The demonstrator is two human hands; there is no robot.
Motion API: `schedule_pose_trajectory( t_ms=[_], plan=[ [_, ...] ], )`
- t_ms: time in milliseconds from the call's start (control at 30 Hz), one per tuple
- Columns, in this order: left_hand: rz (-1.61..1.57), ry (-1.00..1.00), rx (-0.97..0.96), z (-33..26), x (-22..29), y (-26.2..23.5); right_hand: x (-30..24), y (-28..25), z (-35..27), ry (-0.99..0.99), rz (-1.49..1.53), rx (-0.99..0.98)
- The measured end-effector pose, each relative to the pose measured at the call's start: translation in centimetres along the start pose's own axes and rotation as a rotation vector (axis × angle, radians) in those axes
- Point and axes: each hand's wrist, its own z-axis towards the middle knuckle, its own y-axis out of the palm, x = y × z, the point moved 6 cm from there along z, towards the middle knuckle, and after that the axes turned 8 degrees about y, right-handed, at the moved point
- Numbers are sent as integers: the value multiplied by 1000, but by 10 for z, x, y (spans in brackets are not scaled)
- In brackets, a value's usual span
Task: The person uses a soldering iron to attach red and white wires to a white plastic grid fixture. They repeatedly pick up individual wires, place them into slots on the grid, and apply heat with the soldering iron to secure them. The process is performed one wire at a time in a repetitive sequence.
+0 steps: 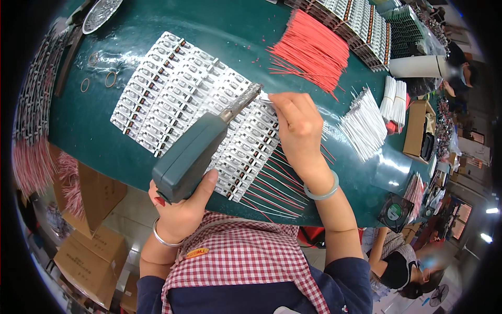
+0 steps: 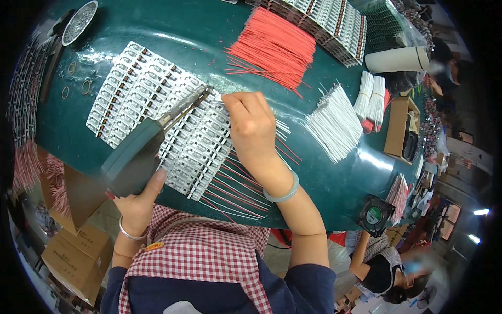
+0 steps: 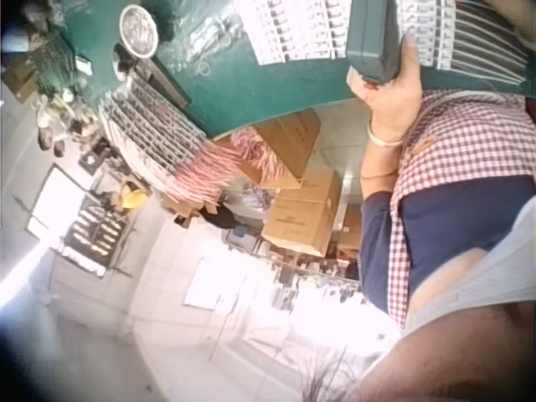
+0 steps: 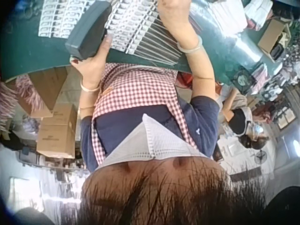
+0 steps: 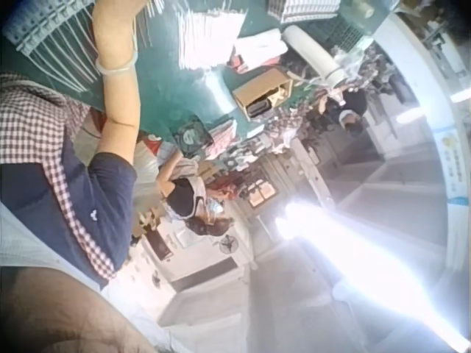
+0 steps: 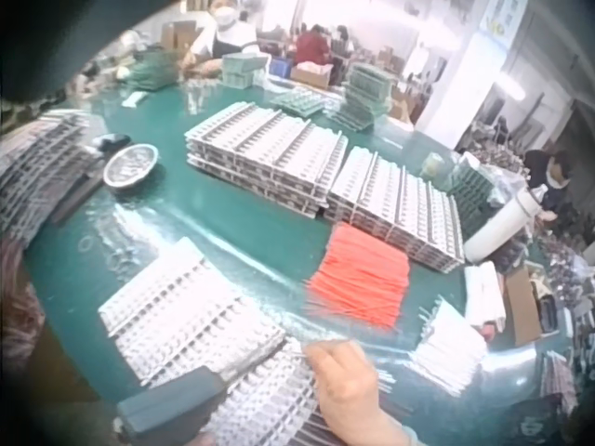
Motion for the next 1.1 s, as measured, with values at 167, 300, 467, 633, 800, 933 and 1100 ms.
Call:
schedule_pose_trajectory(
  t_ms=[167,300,467,633,800,933,1100],
  plan=[
    [65,47,-6,6,5,9,2,4,-2,-13,-19,4],
    [101,93,-22,9,2,14,1,4,-1,-31,-27,7],
    [148,112,-45,12,1,18,1,5,-2,-43,-25,-25],
    [159,133,-47,13,0,18,1,6,-2,-47,-32,-78],
    [170,120,-53,14,3,18,0,6,-2,-60,-59,-74],
    [218,143,-58,14,7,15,-2,6,-2,-51,-71,-80],
    [288,185,-48,8,7,7,-2,6,-2,-46,-79,-86]
  ],
)
